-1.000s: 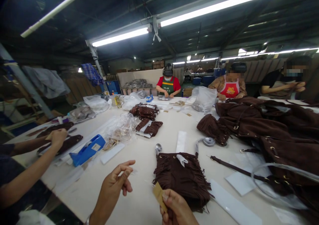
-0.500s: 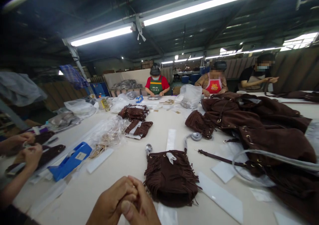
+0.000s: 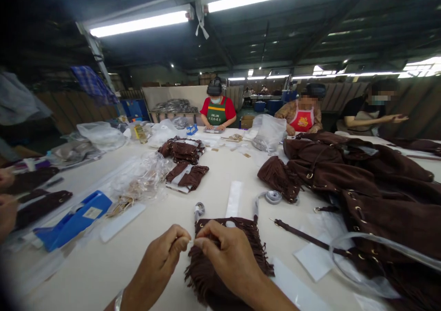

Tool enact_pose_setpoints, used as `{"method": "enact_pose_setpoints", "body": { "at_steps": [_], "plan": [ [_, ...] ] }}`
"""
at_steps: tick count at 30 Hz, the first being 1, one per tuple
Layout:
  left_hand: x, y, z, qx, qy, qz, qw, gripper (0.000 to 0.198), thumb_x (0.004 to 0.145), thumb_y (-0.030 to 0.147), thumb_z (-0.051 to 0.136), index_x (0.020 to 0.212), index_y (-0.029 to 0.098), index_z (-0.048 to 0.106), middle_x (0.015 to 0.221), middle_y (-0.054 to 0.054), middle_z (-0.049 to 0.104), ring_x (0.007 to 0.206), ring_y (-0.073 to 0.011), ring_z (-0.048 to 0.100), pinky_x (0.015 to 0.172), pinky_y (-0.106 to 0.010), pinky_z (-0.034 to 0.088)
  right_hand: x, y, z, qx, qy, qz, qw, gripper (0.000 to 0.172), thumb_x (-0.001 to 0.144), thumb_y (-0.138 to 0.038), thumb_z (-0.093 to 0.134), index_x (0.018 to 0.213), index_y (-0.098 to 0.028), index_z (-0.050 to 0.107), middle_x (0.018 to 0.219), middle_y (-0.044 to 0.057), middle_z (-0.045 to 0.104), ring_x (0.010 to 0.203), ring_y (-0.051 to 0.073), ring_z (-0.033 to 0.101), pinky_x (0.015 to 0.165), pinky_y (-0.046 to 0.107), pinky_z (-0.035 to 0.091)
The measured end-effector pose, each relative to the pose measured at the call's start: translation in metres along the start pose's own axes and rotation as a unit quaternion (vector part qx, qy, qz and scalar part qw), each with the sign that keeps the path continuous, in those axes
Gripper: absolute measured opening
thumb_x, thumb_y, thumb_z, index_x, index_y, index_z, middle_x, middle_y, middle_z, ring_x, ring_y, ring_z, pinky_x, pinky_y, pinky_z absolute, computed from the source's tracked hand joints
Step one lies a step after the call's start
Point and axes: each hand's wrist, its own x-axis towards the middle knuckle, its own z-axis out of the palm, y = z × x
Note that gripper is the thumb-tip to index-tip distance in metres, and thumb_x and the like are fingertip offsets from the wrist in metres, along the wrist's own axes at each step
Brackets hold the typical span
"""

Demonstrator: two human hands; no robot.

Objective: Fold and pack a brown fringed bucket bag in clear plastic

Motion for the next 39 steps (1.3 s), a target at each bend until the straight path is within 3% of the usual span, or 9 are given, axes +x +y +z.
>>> {"method": "enact_pose_setpoints", "body": {
  "at_steps": [3,7,10,13,17,21,27,32,39],
  "plan": [
    [0.045,-0.008,0.008,-0.039,0.000,-0.017,0.999,0.031,0.098,0.042,0.036,0.079,0.021,0.049,0.070,0.001,0.054,0.066,-0.0166,0.051,0.062,-0.027,0.033,0.044,0.018,-0.030,-0.073,-0.039,-0.026,0.996,0.013,0.088,-0.030,0.057,0.085,-0.022,0.067,0.063,-0.004,0.060,0.058,0.011,0.052,0.057,0.022,0.033],
    [0.110,-0.040,0.031,-0.077,-0.012,-0.031,0.996,0.026,0.094,0.033,0.039,0.076,0.021,0.051,0.067,0.001,0.055,0.063,-0.0165,0.052,0.059,-0.026,0.032,0.109,0.071,-0.059,-0.141,-0.092,-0.062,0.984,0.016,0.089,-0.029,0.054,0.085,-0.021,0.067,0.067,-0.002,0.063,0.061,0.012,0.053,0.059,0.023,0.034],
    [0.148,-0.074,0.058,-0.071,-0.021,-0.051,0.996,0.022,0.089,0.026,0.042,0.071,0.020,0.053,0.064,0.001,0.057,0.062,-0.0163,0.053,0.059,-0.026,0.032,0.147,0.124,-0.061,-0.172,-0.140,-0.041,0.974,0.016,0.085,-0.020,0.052,0.086,-0.021,0.068,0.074,0.000,0.067,0.068,0.015,0.058,0.065,0.024,0.038],
    [0.171,-0.104,0.084,-0.073,-0.029,-0.080,0.994,0.022,0.085,0.024,0.045,0.066,0.019,0.055,0.059,0.002,0.057,0.059,-0.0161,0.053,0.058,-0.027,0.031,0.165,0.166,-0.044,-0.134,-0.175,-0.015,0.975,0.027,0.079,-0.019,0.057,0.104,-0.022,0.067,0.101,0.005,0.070,0.091,0.021,0.062,0.083,0.031,0.043],
    [0.182,-0.129,0.100,-0.084,-0.036,-0.118,0.989,0.021,0.084,0.024,0.046,0.064,0.019,0.053,0.061,0.001,0.058,0.062,-0.0161,0.054,0.060,-0.026,0.034,0.172,0.189,-0.005,0.070,-0.213,0.006,0.974,0.055,0.074,-0.019,0.062,0.128,-0.024,0.052,0.117,0.005,0.065,0.107,0.022,0.058,0.092,0.034,0.042],
    [0.185,-0.139,0.095,-0.099,-0.063,-0.142,0.983,0.020,0.087,0.028,0.045,0.071,0.020,0.055,0.063,0.002,0.061,0.061,-0.0154,0.055,0.059,-0.025,0.034,0.179,0.197,0.025,0.190,-0.243,0.105,0.945,0.031,0.085,-0.026,0.052,0.115,-0.018,0.055,0.074,-0.002,0.064,0.060,0.012,0.057,0.059,0.024,0.044],
    [0.183,-0.152,0.080,0.000,-0.052,-0.124,0.991,0.021,0.091,0.029,0.046,0.073,0.020,0.054,0.062,0.004,0.054,0.058,-0.0137,0.048,0.057,-0.026,0.028,0.183,0.208,0.030,0.065,-0.175,0.053,0.981,0.018,0.089,-0.019,0.046,0.104,-0.020,0.056,0.064,-0.005,0.059,0.059,0.012,0.053,0.060,0.022,0.038],
    [0.179,-0.160,0.075,-0.047,-0.057,-0.150,0.986,0.025,0.093,0.035,0.046,0.074,0.019,0.054,0.062,0.004,0.051,0.058,-0.0123,0.047,0.055,-0.024,0.030,0.188,0.208,0.030,0.005,-0.175,0.053,0.983,0.017,0.093,-0.030,0.047,0.095,-0.022,0.062,0.059,-0.006,0.051,0.053,0.010,0.048,0.054,0.022,0.033],
    [0.181,-0.166,0.072,-0.324,-0.123,-0.286,0.893,0.028,0.087,0.040,0.053,0.071,0.017,0.054,0.045,0.007,0.045,0.035,-0.0070,0.032,0.038,-0.020,0.020,0.196,0.214,0.035,-0.001,-0.191,0.035,0.981,0.018,0.091,-0.035,0.055,0.099,-0.024,0.067,0.050,-0.009,0.039,0.046,0.008,0.033,0.048,0.022,0.024]
  ]
}}
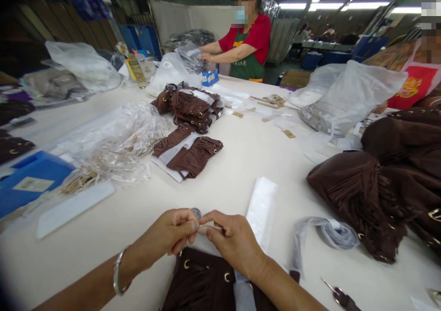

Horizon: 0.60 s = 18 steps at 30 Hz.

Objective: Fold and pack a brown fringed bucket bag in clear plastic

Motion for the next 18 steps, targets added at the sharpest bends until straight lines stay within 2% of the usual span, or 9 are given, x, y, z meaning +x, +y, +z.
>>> {"method": "enact_pose_setpoints", "body": {
  "at_steps": [5,10,12,15,18],
  "plan": [
    [-0.004,0.004,-0.007,-0.142,-0.040,-0.057,0.987,0.023,0.077,0.033,0.067,0.076,0.013,0.056,0.069,-0.002,0.061,0.041,-0.0029,0.033,0.038,-0.017,0.018,-0.001,0.001,0.001,0.019,0.001,-0.011,1.000,0.017,0.091,-0.034,0.055,0.095,-0.024,0.069,0.057,-0.007,0.049,0.050,0.008,0.037,0.050,0.021,0.027],
    [-0.007,-0.001,-0.009,-0.158,-0.057,-0.079,0.983,0.022,0.080,0.032,0.064,0.073,0.013,0.056,0.058,0.003,0.051,0.040,-0.0031,0.028,0.039,-0.019,0.014,0.001,-0.002,0.004,0.026,-0.011,-0.010,1.000,0.017,0.091,-0.032,0.053,0.092,-0.023,0.068,0.057,-0.007,0.047,0.051,0.008,0.036,0.051,0.021,0.027],
    [-0.008,-0.004,-0.007,-0.116,-0.038,-0.060,0.991,0.024,0.085,0.035,0.057,0.072,0.015,0.053,0.054,0.005,0.047,0.037,-0.0044,0.028,0.038,-0.021,0.015,0.003,-0.004,0.005,0.029,-0.015,0.000,0.999,0.016,0.091,-0.030,0.053,0.091,-0.023,0.067,0.056,-0.007,0.044,0.051,0.008,0.036,0.050,0.021,0.026],
    [-0.012,-0.006,-0.002,0.011,0.019,-0.001,1.000,0.031,0.093,0.038,0.045,0.070,0.018,0.050,0.055,0.005,0.046,0.040,-0.0068,0.034,0.041,-0.022,0.022,0.005,-0.006,0.008,0.032,-0.021,0.009,0.999,0.014,0.090,-0.028,0.053,0.091,-0.023,0.066,0.056,-0.007,0.044,0.052,0.008,0.037,0.051,0.021,0.027],
    [-0.018,-0.008,0.000,0.166,0.068,0.067,0.982,0.035,0.097,0.035,0.037,0.069,0.019,0.049,0.058,0.005,0.047,0.051,-0.0098,0.041,0.052,-0.024,0.028,0.006,-0.010,0.012,0.048,-0.035,0.010,0.998,0.014,0.090,-0.026,0.052,0.089,-0.022,0.066,0.059,-0.007,0.047,0.053,0.008,0.039,0.053,0.020,0.029]
  ]
}}
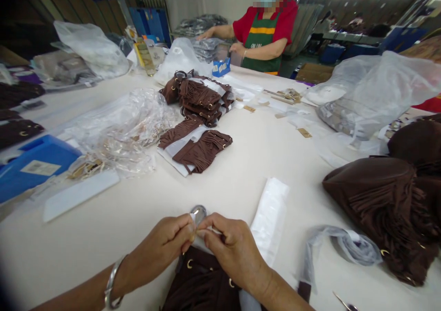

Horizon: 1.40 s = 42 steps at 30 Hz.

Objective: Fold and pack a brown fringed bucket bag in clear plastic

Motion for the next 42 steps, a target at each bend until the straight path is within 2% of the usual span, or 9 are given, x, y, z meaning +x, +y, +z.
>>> {"method": "enact_pose_setpoints", "body": {
  "at_steps": [3,7,10,12,17,21,27,32,42],
  "plan": [
    [-0.007,-0.006,-0.002,0.080,0.012,0.021,0.996,0.036,0.097,0.039,0.037,0.069,0.019,0.050,0.060,0.004,0.050,0.056,-0.0120,0.045,0.056,-0.026,0.029,-0.001,-0.002,0.005,0.029,-0.023,0.015,0.999,0.014,0.090,-0.023,0.052,0.086,-0.021,0.065,0.062,-0.006,0.051,0.056,0.009,0.041,0.053,0.020,0.030],
    [-0.011,-0.020,-0.009,0.095,0.078,-0.042,0.991,0.044,0.098,0.046,0.032,0.066,0.020,0.048,0.058,0.004,0.050,0.055,-0.0135,0.047,0.057,-0.027,0.029,-0.003,-0.002,0.010,0.049,-0.044,0.056,0.996,0.012,0.087,-0.020,0.053,0.082,-0.019,0.064,0.065,-0.005,0.053,0.059,0.009,0.043,0.054,0.020,0.032],
    [-0.008,-0.028,-0.014,0.107,0.123,-0.068,0.984,0.039,0.096,0.050,0.036,0.076,0.020,0.050,0.061,0.004,0.053,0.058,-0.0150,0.050,0.057,-0.027,0.030,-0.004,-0.001,0.012,0.054,-0.058,0.072,0.994,0.011,0.086,-0.020,0.054,0.079,-0.019,0.063,0.067,-0.004,0.055,0.061,0.010,0.046,0.055,0.021,0.033],
    [-0.002,-0.030,-0.014,0.122,0.102,-0.079,0.984,0.038,0.092,0.054,0.042,0.080,0.020,0.054,0.063,0.003,0.057,0.060,-0.0160,0.053,0.057,-0.027,0.030,-0.003,0.000,0.014,0.061,-0.066,0.073,0.993,0.010,0.085,-0.020,0.055,0.079,-0.019,0.062,0.070,-0.004,0.057,0.063,0.010,0.048,0.057,0.021,0.036],
    [0.015,-0.033,-0.013,0.193,0.024,-0.083,0.977,0.033,0.080,0.047,0.060,0.065,0.018,0.059,0.061,0.002,0.057,0.058,-0.0149,0.050,0.052,-0.027,0.024,0.000,0.002,0.018,0.051,-0.070,0.078,0.993,0.008,0.083,-0.017,0.055,0.080,-0.019,0.063,0.074,-0.003,0.059,0.066,0.011,0.051,0.061,0.021,0.039],
    [0.017,-0.041,-0.012,0.129,-0.030,-0.055,0.990,0.022,0.080,0.036,0.058,0.069,0.017,0.061,0.060,0.004,0.053,0.056,-0.0123,0.045,0.051,-0.026,0.023,0.001,0.003,0.018,0.033,-0.069,0.084,0.994,0.009,0.083,-0.017,0.055,0.078,-0.020,0.063,0.073,-0.003,0.058,0.065,0.011,0.051,0.060,0.021,0.038],
    [0.005,-0.047,-0.007,0.009,0.026,-0.045,0.999,0.024,0.088,0.038,0.053,0.082,0.015,0.059,0.066,0.004,0.051,0.061,-0.0124,0.043,0.054,-0.025,0.026,0.003,0.006,0.019,0.027,-0.076,0.089,0.993,0.010,0.084,-0.018,0.054,0.080,-0.020,0.063,0.073,-0.003,0.060,0.067,0.012,0.052,0.061,0.022,0.038],
    [-0.001,-0.048,-0.006,-0.087,0.032,-0.037,0.995,0.022,0.091,0.036,0.052,0.083,0.016,0.056,0.066,0.005,0.047,0.060,-0.0113,0.043,0.055,-0.024,0.028,0.005,0.007,0.020,0.033,-0.074,0.098,0.992,0.009,0.084,-0.019,0.054,0.080,-0.019,0.062,0.067,-0.004,0.056,0.062,0.011,0.048,0.057,0.020,0.035],
    [-0.004,-0.049,-0.006,-0.110,0.076,-0.024,0.991,0.025,0.089,0.039,0.055,0.078,0.016,0.055,0.069,0.003,0.049,0.066,-0.0123,0.044,0.058,-0.023,0.031,0.012,0.004,0.019,0.021,-0.087,0.065,0.994,0.011,0.083,-0.015,0.055,0.080,-0.020,0.064,0.074,-0.004,0.060,0.067,0.010,0.053,0.063,0.019,0.039]
  ]
}}
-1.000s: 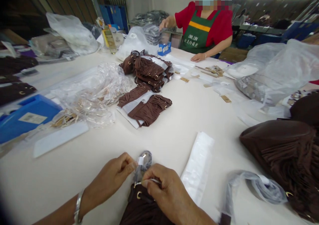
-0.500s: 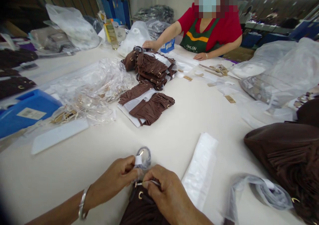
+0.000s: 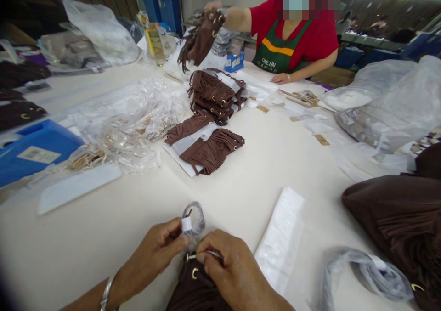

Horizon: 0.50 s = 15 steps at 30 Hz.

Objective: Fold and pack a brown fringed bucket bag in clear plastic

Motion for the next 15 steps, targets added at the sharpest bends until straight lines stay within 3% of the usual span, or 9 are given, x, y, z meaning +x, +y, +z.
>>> {"method": "enact_pose_setpoints", "body": {
  "at_steps": [6,15],
  "plan": [
    [-0.0029,-0.0042,-0.0022,-0.034,-0.023,-0.030,0.999,0.027,0.092,0.044,0.050,0.084,0.018,0.051,0.064,0.006,0.044,0.047,-0.0072,0.035,0.046,-0.021,0.027,0.0027,-0.0020,0.0009,-0.012,-0.005,0.000,1.000,0.014,0.084,-0.013,0.053,0.081,-0.021,0.064,0.076,-0.004,0.061,0.070,0.011,0.055,0.065,0.020,0.040],
    [-0.0041,-0.0091,-0.0033,-0.104,-0.005,-0.041,0.994,0.016,0.094,0.035,0.047,0.094,0.019,0.050,0.058,0.008,0.039,0.044,-0.0077,0.032,0.041,-0.019,0.027,0.0016,-0.0089,-0.0084,-0.046,0.003,-0.050,0.998,0.014,0.086,-0.013,0.053,0.084,-0.023,0.064,0.079,-0.003,0.061,0.069,0.010,0.056,0.063,0.020,0.041]
  ]
}}
